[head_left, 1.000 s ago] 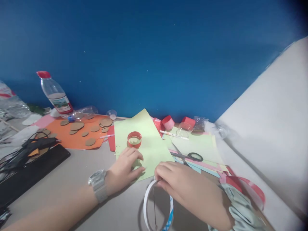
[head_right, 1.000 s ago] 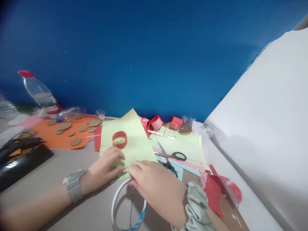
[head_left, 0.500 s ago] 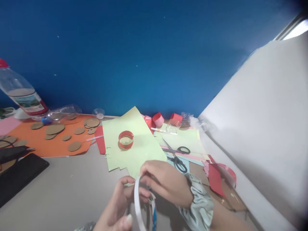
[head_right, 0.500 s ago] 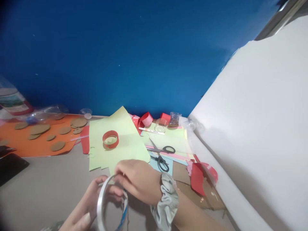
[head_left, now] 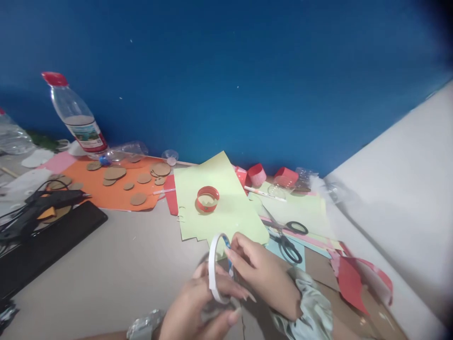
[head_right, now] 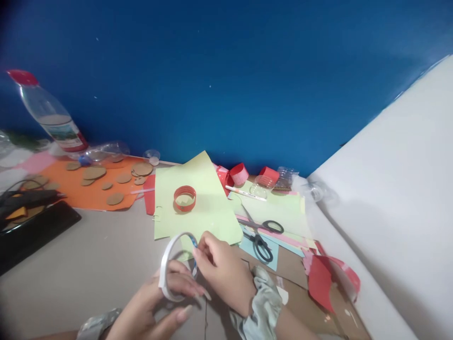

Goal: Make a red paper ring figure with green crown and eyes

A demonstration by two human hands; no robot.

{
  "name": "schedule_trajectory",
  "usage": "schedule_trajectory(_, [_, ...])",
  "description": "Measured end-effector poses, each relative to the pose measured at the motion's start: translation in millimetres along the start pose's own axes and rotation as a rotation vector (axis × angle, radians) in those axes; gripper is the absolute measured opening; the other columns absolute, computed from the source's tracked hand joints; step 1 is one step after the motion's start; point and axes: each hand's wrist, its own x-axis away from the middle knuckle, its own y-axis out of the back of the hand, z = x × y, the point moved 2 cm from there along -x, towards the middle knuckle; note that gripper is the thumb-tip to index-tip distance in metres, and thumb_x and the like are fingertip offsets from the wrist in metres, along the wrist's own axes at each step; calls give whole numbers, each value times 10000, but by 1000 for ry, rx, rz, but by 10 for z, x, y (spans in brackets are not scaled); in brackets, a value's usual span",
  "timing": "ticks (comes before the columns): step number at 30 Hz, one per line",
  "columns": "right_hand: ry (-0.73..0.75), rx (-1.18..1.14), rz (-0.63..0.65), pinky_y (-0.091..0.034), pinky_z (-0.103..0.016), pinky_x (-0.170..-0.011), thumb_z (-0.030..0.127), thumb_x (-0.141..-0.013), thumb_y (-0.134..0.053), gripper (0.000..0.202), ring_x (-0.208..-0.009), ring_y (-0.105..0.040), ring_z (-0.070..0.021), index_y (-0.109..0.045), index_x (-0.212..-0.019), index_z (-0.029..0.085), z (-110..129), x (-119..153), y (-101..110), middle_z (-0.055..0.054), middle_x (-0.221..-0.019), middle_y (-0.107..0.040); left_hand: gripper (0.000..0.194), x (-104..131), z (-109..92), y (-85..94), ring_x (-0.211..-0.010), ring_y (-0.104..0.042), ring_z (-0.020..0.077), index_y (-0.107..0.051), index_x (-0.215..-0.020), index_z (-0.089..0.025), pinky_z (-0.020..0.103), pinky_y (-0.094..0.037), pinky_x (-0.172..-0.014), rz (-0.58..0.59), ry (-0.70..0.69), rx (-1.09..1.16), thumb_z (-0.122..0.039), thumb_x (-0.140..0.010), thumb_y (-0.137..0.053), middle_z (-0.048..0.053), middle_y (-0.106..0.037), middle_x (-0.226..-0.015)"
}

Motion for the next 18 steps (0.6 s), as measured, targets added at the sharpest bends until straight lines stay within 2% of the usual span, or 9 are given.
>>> schedule_trajectory(3, [2, 26, 43, -360, -255, -546, 288, -986, -411, 249, -571, -470, -139, -473, -756, 214, 25, 35, -9, 59, -605, -462, 151, 73, -8, -14, -969, -677, 206, -612, -1067, -250, 308, -525, -876, 0, 70, -6, -201, -931, -570, 45, -775, -960])
schedule_trajectory(5, [82, -17, -54, -427, -274, -602, 281, -1000, -377, 191, -633, -529, -155, -548, -952, 212, 45, 82, 28, 25, -716, -549, 209, 127, -17, -34, -761, -696, 172, -529, -1170, -253, 275, -543, -768, 3, 122, 36, -233, -962, -525, 24, -769, -844])
schedule_trajectory(7, [289, -73, -166, -493, -319, -743, 301, -981, -427, 233, -810, -595, -188, -516, -1182, 221, 83, 149, 66, -40, -935, -601, 247, 163, -22, -45, -667, -684, 166, -502, -1209, -245, 263, -548, -692, 42, 184, 41, -259, -962, -510, 24, -752, -797])
schedule_trajectory(9, [523, -90, -161, -498, -352, -871, 346, -917, -568, 341, -1008, -596, -229, -515, -1239, 245, 133, 219, 62, -82, -1120, -590, 260, 176, -20, -37, -738, -704, 199, -547, -1169, -236, 278, -563, -691, 103, 229, 7, -250, -910, -551, 62, -749, -892])
schedule_trajectory(11, [613, -112, -126, -501, -354, -907, 378, -861, -664, 401, -1085, -594, -246, -541, -1222, 258, 174, 269, 28, -87, -1192, -593, 262, 173, -11, -16, -873, -715, 242, -596, -1110, -240, 305, -578, -747, 148, 241, -31, -215, -850, -581, 87, -736, -1015])
schedule_trajectory(13, [568, -128, -131, -525, -352, -865, 400, -812, -721, 415, -1029, -627, -248, -569, -1163, 237, 209, 296, -12, -86, -1154, -632, 273, 168, 6, -10, -963, -706, 264, -624, -1075, -246, 327, -578, -803, 172, 235, -50, -174, -818, -571, 79, -735, -1006])
schedule_trajectory(15, [519, -94, -151, -539, -348, -780, 363, -774, -755, 317, -902, -649, -239, -609, -1015, 219, 252, 319, -38, -64, -1013, -680, 281, 177, 40, -32, -961, -704, 273, -641, -1043, -238, 343, -581, -804, 165, 238, -70, -150, -789, -560, 72, -739, -927])
schedule_trajectory(17, [517, -37, -173, -533, -338, -729, 290, -781, -745, 186, -819, -645, -224, -626, -904, 218, 298, 342, -34, -39, -900, -700, 275, 209, 95, -68, -909, -705, 289, -656, -1014, -221, 355, -597, -735, 95, 236, -128, -179, -751, -586, 104, -728, -997])
schedule_trajectory(18, [529, -23, -189, -531, -334, -740, 250, -807, -719, 132, -825, -649, -218, -638, -907, 220, 318, 352, -18, -34, -897, -710, 357, 233, 130, -94, -935, -695, 306, -641, -1088, -218, 388, -600, -765, 87, 228, -184, -196, -734, -610, 120, -713, -1044])
